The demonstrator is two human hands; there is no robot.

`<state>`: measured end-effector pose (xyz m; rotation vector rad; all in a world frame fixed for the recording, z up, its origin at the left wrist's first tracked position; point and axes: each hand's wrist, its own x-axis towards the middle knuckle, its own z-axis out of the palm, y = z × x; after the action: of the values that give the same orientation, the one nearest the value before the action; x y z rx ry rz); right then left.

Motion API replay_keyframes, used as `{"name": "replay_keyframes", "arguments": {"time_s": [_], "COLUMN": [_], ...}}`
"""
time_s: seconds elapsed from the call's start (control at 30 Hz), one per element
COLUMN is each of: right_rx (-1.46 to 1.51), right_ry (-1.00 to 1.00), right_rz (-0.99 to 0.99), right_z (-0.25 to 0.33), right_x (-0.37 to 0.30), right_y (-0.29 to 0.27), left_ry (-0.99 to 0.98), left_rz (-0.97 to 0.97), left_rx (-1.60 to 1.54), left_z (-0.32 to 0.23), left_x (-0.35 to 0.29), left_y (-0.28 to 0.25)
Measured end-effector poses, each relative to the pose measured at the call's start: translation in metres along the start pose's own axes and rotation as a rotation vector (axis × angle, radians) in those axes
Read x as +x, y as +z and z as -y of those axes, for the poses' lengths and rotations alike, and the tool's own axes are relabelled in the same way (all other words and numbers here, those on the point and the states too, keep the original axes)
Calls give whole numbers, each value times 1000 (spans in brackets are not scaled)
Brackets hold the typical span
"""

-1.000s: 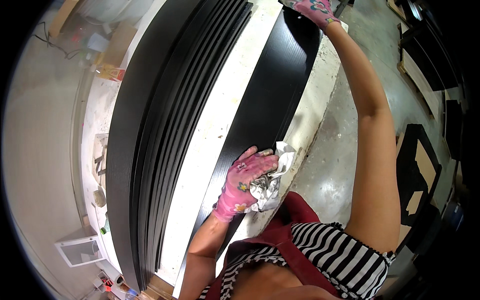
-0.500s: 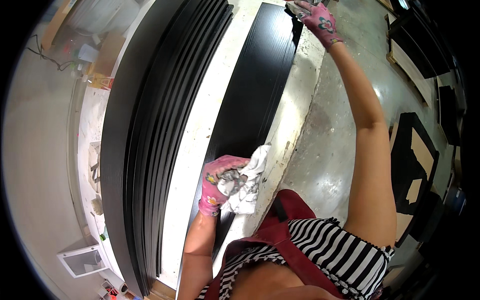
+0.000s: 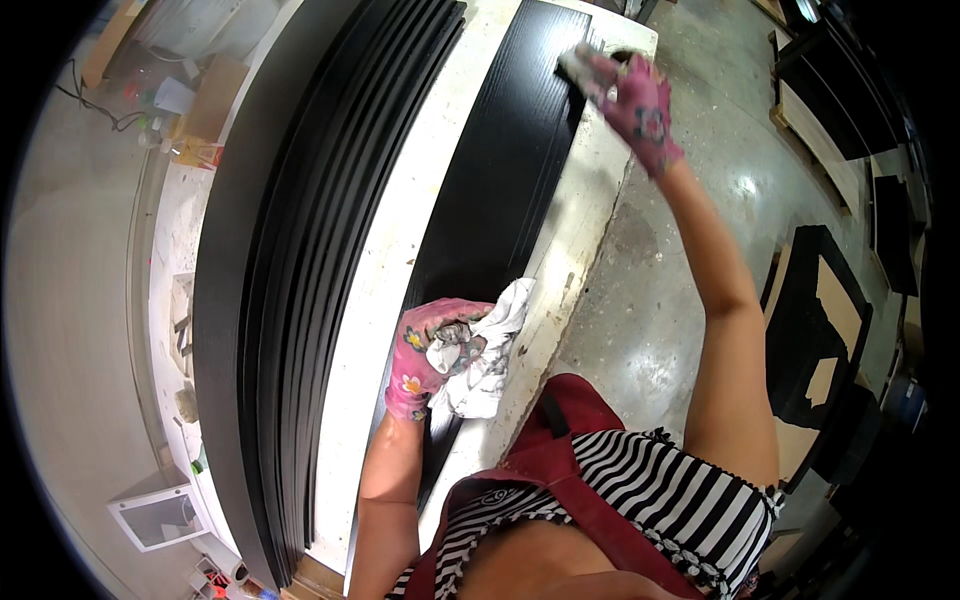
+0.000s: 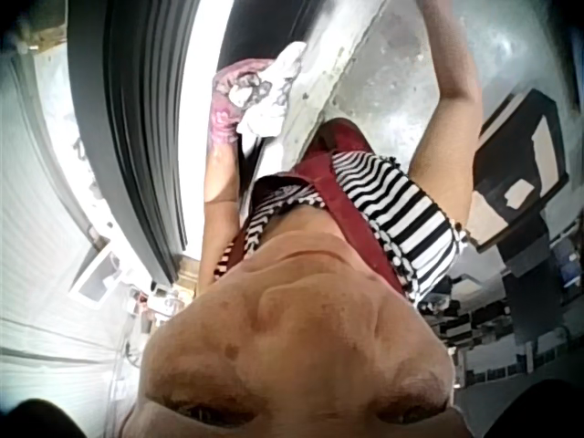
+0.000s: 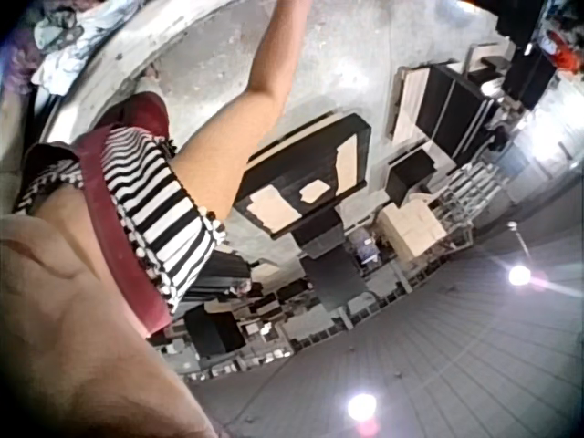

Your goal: The person wipes a long black curved object on a workbench using a white cloth. They repeatedly rub the surface along its length, occasionally adjusting the cloth and repositioning the object to access different areas.

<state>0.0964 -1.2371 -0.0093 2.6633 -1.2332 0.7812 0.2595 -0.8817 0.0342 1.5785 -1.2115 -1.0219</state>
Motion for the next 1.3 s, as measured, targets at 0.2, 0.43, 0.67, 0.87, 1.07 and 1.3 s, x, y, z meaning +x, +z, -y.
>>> {"name": "replay_keyframes", "arguments": {"time_s": [0.2, 0.43, 0.67, 0.87, 1.07, 1.3], "right_rx": [50, 63, 332, 986, 185, 374], "right_ry": [-17, -27, -311, -23, -215, -618], "right_rz": [75, 6, 141, 223, 61, 101], "right_z": [-51, -3, 125, 75, 69, 203], "right_x": [84, -1, -152, -129, -108, -247], "right_y": [20, 1, -85, -23, -40, -134], "left_ry": [-151, -40, 292, 211, 185, 101], "left_rz": [-40, -493, -913, -1043, -1070, -1259], "left_rx": [-257, -45, -664, -591, -625, -966], "left_z": [0, 11, 18, -2, -15, 2], "left_x": [-3, -5, 6, -21, -133, -256], "left_y": [2, -2, -7, -13, -20, -7]}}
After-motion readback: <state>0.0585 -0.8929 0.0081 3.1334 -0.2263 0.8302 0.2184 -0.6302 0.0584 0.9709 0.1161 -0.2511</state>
